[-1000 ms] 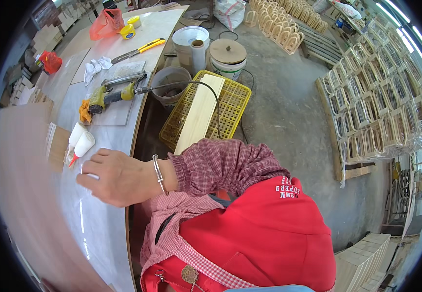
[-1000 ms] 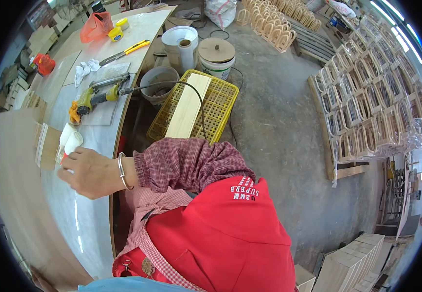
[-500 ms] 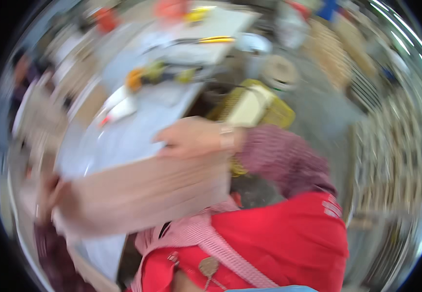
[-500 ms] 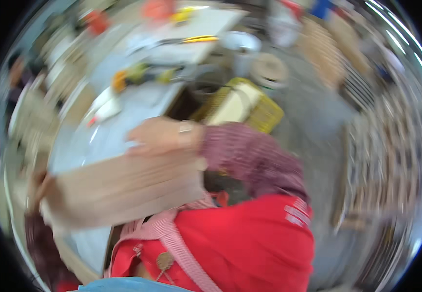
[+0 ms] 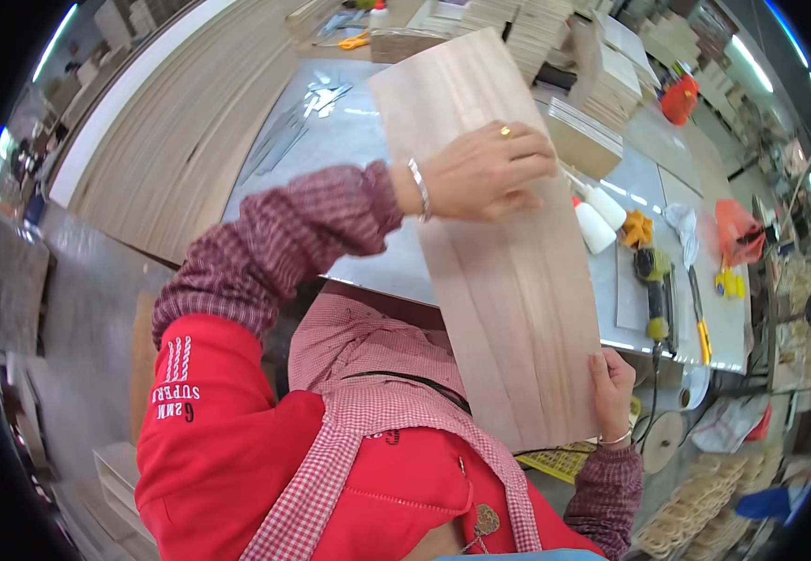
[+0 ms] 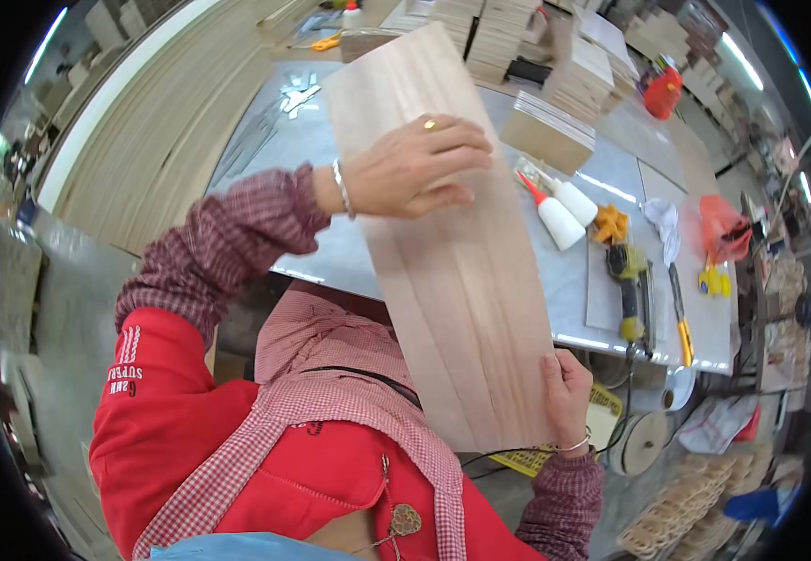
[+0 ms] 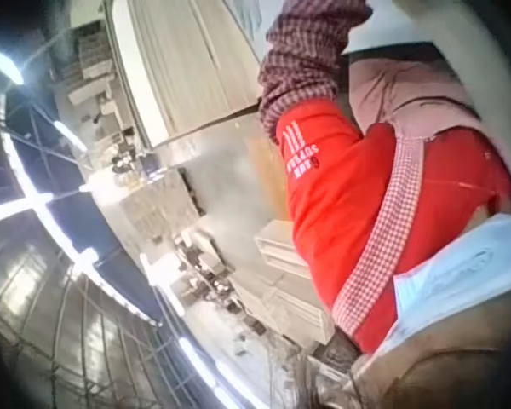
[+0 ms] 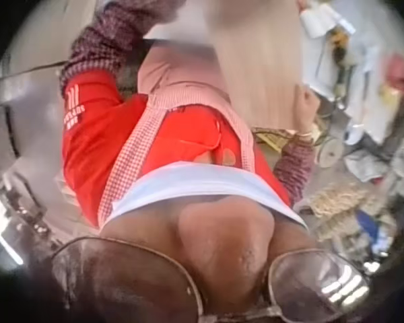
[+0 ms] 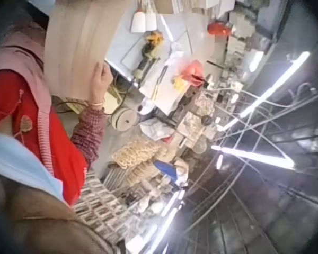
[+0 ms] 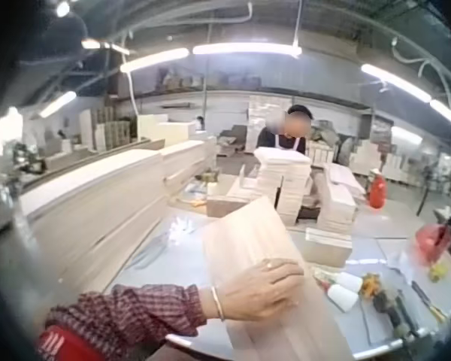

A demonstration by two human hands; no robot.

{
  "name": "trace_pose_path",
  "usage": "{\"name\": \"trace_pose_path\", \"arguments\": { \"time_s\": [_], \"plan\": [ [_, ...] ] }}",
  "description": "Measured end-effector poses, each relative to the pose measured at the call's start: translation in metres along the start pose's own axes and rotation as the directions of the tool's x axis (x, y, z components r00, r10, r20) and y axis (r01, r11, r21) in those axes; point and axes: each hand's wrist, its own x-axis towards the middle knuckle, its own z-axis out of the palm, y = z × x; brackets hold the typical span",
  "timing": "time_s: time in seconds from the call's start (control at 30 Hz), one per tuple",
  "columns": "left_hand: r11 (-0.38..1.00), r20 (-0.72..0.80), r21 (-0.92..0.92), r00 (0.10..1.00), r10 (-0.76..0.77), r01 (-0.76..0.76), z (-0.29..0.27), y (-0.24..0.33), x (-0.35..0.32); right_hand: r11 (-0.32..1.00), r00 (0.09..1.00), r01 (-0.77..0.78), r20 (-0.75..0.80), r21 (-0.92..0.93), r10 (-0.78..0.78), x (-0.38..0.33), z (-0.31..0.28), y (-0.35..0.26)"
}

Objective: Apply glue to wooden components and use a pneumatic nail gun to assemble them into a structure.

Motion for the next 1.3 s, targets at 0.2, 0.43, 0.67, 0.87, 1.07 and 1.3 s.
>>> {"name": "trace_pose_path", "arguments": {
  "time_s": [0.2,0.43,0.67,0.87,1.07,1.3],
  "plan": [
    [0.804,-0.147,-0.174,0.792,-0.592,0.569,-0.003,0.028,-0.105,0.997,0.999,-0.048,0.024,0.065,0.047,0.068,0.048,-0.010],
    [0.298,0.074,-0.573,0.410,-0.909,0.764,0.010,0.041,-0.161,0.932,0.983,-0.177,0.016,0.316,0.181,0.126,0.133,-0.026],
    [0.321,-0.066,-0.542,0.341,-0.938,0.777,0.006,0.002,-0.195,0.897,0.971,-0.240,0.089,0.372,0.223,0.168,0.199,-0.020],
    [0.351,-0.128,-0.504,0.334,-0.934,0.789,0.001,-0.030,-0.218,0.856,0.956,-0.291,0.100,0.426,0.275,0.186,0.248,-0.021],
    [0.366,-0.125,-0.414,0.346,-0.930,0.833,0.007,-0.052,-0.232,0.809,0.962,-0.267,0.095,0.523,0.255,0.194,0.272,-0.012],
    [0.327,-0.007,-0.277,0.339,-0.941,0.903,0.019,-0.071,-0.284,0.983,0.983,-0.160,0.109,0.093,0.150,0.193,0.266,0.037]
  ]
}}
